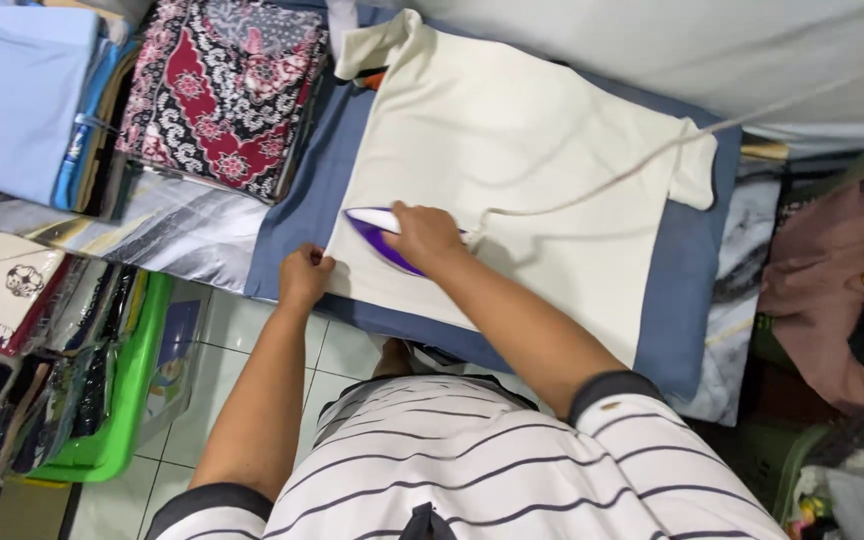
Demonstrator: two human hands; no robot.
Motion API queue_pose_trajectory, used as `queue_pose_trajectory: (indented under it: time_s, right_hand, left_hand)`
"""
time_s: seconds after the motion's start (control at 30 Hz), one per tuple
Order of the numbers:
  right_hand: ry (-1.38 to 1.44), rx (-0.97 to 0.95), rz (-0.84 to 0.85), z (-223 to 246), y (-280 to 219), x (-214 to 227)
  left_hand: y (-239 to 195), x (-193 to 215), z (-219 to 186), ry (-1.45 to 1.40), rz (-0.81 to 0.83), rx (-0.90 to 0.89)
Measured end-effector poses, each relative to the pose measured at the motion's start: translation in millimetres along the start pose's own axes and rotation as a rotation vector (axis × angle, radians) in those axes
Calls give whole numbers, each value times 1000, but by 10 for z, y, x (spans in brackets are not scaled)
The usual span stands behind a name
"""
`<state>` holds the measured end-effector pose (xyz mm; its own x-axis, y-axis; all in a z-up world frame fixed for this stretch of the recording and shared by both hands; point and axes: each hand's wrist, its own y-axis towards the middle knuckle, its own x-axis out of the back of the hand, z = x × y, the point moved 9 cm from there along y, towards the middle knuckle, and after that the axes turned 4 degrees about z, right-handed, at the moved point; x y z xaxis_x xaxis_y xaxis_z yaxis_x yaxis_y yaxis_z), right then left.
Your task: Iron the polo shirt on the ironing board.
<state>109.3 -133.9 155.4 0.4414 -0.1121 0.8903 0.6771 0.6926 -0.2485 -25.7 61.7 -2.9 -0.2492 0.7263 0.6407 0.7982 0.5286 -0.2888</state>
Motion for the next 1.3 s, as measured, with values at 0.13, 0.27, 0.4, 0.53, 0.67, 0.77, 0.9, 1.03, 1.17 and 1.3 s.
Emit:
queue_pose_trajectory:
  time_s: [0.13,0.27,0.4,0.53,0.67,0.77,0.9,1.03,1.17,1.3]
  right_hand:
    - [11,-149,-45,-1056,-823,94]
    - [8,-416,-57,-2113,-1871,263]
    - [-94,-701,48,-2916,-2897,444]
    - [-4,-853,130,-3479,-3419,342]
    - [-75,-625,44,-3206,-3212,481]
    - [-16,-553,93,-2711,-2837,414]
    - [-108,-352,115,-1794,-2125,198]
    - [-109,-221,112,-779,-1363,-64]
    - [-62,-37,47,246,-670,-265]
    - [-15,-11,-41,734,-252,-269]
  left_hand:
    - [52,-33,19,63,-18,-49]
    - [39,-27,6,110,-38,-58]
    - [4,-20,-17,147,-49,-23]
    - [-202,104,-134,206,-21,36]
    - [-153,53,91,231,60,10]
    - [-110,-24,329,78,123,68]
    - [7,-132,610,-206,173,138]
    - [28,-156,683,-288,199,158]
    - [-9,-57,607,-207,223,155]
    - [-25,10,415,-37,242,106]
